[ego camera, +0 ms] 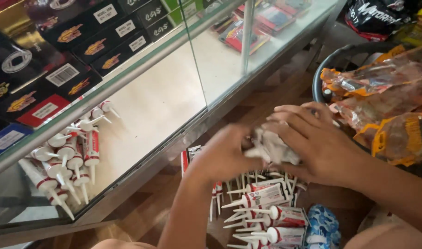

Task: Wiping tubes of gear oil with a cloth and organizing them on the floor near a display case.

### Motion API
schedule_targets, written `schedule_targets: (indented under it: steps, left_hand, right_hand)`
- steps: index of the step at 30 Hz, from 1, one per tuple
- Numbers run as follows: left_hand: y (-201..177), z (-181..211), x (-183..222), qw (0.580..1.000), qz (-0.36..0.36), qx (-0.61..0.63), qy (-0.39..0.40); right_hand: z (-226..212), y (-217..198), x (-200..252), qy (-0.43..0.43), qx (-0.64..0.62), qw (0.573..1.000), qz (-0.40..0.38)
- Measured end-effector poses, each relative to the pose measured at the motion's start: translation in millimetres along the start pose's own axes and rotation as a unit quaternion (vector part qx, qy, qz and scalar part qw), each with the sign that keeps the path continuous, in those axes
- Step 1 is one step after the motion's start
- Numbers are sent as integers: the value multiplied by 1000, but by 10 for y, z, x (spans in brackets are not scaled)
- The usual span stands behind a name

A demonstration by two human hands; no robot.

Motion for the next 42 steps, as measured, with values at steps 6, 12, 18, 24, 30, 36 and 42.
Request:
schedule_targets:
  steps: [6,12,18,24,30,36,42]
  left_hand:
    - [275,15,215,980,-90,179,-14]
    - [248,-69,279,982,-57,164,-77]
    - [519,-38,263,986,-52,151,-52]
    - [497,-72,303,987,-44,140,-67]
    - [253,9,406,974,-18,224,-23]
    - [269,-123,373,986,4,153,-62]
    - [677,-195,290,938,-173,300,-31]
  right_hand:
    - [273,105,235,-33,121,991,-36]
    - [414,197,337,-19,130,990,-55]
    - [-290,405,297,-69,157,985,-34]
    - [-173,225,306,-103,138,985,21]
    - [147,22,363,-77,191,975,83]
    - [852,345,476,157,-9,984,-77]
    - [186,-127,352,-66,227,972,0]
Point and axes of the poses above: each hand's wrist, its own x-axis away from the middle knuckle, its own y-axis out of the palm, z = x × y, the point moved 10 cm from there along -x, towards the middle knuckle, and after that the axes turned 2 degrees about -x, right-handed, at the moved point
